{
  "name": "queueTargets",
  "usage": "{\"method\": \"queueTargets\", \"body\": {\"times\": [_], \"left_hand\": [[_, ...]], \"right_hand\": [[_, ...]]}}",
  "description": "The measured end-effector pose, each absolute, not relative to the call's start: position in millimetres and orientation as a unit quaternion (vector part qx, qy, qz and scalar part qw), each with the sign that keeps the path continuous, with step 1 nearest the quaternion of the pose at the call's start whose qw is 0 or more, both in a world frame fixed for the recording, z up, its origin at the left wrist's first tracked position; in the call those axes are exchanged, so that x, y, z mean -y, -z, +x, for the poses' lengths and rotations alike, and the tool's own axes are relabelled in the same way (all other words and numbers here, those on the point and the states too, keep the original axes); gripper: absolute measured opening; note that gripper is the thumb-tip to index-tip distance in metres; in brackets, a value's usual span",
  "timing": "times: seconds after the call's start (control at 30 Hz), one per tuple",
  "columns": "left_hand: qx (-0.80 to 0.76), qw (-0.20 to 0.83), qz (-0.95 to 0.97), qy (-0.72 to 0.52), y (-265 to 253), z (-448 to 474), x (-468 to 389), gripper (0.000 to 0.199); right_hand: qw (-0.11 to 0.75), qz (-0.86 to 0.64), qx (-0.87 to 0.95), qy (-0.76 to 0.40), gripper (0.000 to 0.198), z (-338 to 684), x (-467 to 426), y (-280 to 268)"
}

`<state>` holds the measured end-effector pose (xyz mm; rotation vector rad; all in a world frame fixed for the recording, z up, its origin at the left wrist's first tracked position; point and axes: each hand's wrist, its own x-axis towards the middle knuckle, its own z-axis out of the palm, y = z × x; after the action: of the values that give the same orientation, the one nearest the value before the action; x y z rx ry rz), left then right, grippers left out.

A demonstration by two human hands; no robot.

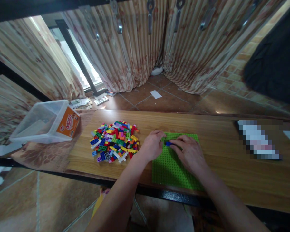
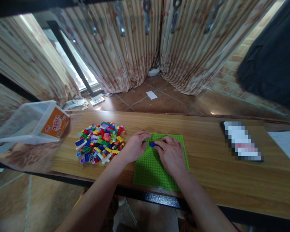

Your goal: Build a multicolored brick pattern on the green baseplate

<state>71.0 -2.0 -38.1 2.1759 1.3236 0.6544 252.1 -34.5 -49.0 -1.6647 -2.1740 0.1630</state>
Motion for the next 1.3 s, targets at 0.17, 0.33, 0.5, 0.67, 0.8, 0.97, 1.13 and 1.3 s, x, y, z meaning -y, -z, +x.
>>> {"method": "queueTargets", "body": {"times": [0.17,0.33,0.5,0.67,0.8,0.97,1.13,1.3], "left_hand": [[-0.481,0.255,0.799,-0.255,38,70,0,0.038],[-0.508,0.251,0.778,-0.270,35,65,-3,0.035],[-0.562,0.238,0.745,-0.269,29,59,-5,0.032],[-0.598,0.244,0.723,-0.247,28,60,-6,0.024],[-0.610,0.242,0.721,-0.224,28,60,-6,0.025],[-0.601,0.259,0.723,-0.223,28,62,-5,0.025],[-0.598,0.266,0.719,-0.234,30,63,-5,0.024],[-0.591,0.270,0.723,-0.235,29,61,-5,0.024]], "right_hand": [[0.188,-0.610,0.768,-0.061,0.019,250,36,46],[0.191,-0.609,0.767,-0.066,0.020,249,36,45],[0.199,-0.605,0.769,-0.058,0.021,250,36,47],[0.195,-0.606,0.769,-0.059,0.021,248,34,46],[0.187,-0.615,0.764,-0.063,0.020,246,34,45],[0.193,-0.610,0.765,-0.066,0.020,243,36,45],[0.209,-0.598,0.772,-0.058,0.021,238,38,46],[0.208,-0.596,0.773,-0.061,0.021,241,36,48]]}}
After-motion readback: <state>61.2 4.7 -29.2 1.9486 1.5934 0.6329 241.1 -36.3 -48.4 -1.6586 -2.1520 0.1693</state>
